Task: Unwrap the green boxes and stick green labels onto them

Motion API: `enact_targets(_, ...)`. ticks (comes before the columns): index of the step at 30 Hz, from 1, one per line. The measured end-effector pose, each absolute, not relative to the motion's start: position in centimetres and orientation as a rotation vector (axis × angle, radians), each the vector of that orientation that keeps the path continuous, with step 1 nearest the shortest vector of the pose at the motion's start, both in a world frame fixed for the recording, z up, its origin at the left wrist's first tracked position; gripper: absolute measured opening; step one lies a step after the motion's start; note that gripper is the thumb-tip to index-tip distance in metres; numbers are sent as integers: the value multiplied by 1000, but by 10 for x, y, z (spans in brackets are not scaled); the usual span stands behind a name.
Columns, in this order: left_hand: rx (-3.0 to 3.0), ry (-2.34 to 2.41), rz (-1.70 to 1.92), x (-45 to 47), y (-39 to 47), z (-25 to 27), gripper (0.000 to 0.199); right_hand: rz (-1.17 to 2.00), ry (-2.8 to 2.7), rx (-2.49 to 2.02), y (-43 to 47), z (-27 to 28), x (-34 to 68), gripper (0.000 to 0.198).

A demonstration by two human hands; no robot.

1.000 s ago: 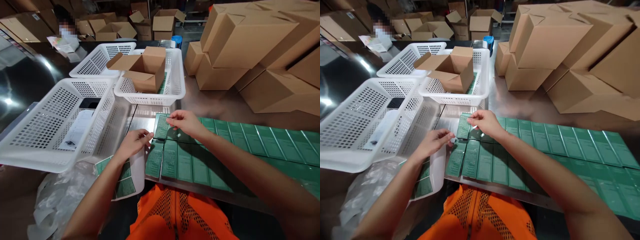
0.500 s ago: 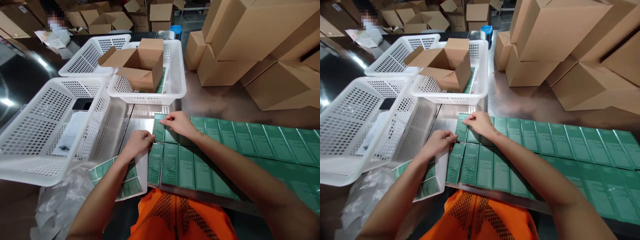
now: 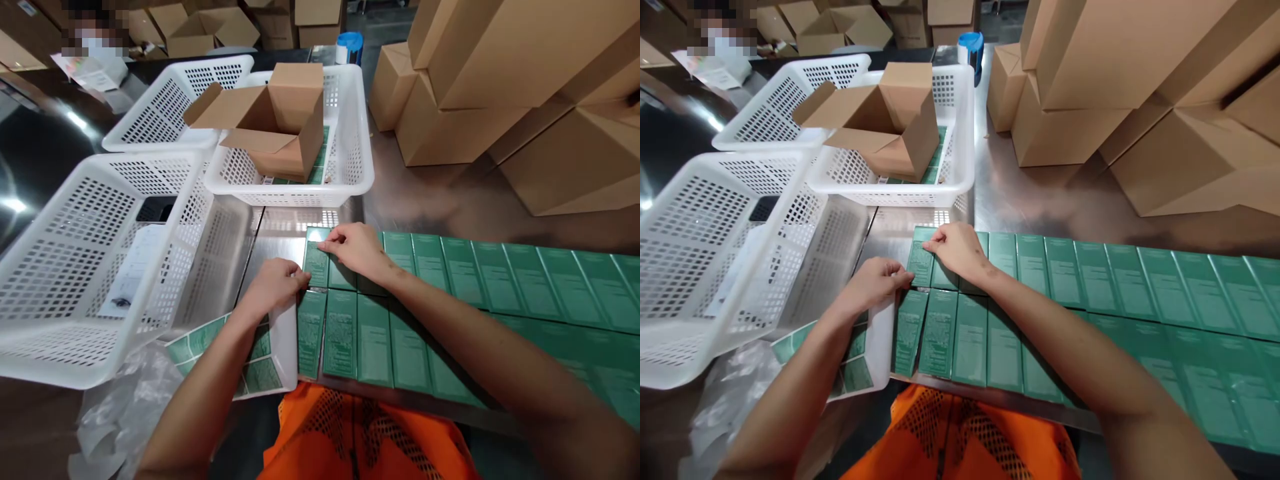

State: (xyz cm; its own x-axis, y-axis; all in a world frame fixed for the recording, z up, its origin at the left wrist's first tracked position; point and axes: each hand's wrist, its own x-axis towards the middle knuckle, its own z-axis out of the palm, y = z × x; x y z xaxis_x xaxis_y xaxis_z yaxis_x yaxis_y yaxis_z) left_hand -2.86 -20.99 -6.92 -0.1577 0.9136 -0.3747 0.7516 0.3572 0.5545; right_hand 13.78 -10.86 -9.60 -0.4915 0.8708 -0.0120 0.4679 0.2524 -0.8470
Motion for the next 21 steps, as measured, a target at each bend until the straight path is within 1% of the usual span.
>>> enact_targets(3,1501,1998,192,-26,-204,-65,34,1051,-2047,-1254,-109,-102,136,21)
enact_targets(4,1524,1996,150,-26,-203,-64,35,1002,-2010,-1272,-108,-104,135,27)
enact_targets(6,1554,1975,91,-27,-202,-64,38,922,-1933,-1303,-108,-108,135,51)
enact_targets(7,1564,1962,78,-28,-204,-65,41,903,-1916,-1311,-108,-110,135,59)
enact_targets(8,1569,1964,78,-29,-206,-65,43,903,-1924,-1317,-108,-110,135,62)
enact_targets(10,1575,2026,120,-32,-216,-64,46,919,-1976,-1320,-108,-111,135,55)
enact_targets(12,1571,2145,254,-35,-230,-60,45,909,-2017,-1317,-106,-109,134,46)
enact_targets(14,1520,2276,484,-36,-246,-52,42,947,-2011,-1328,-102,-105,132,40)
enact_targets(16,1406,2390,763,-35,-262,-41,40,1120,-1930,-1369,-100,-98,129,37)
enact_targets(18,1275,2480,1031,-33,-275,-28,37,1344,-1810,-1382,-106,-88,130,38)
enact_targets(21,1149,2536,1399,-30,-288,-12,34,1647,-1701,-1173,-143,-73,139,48)
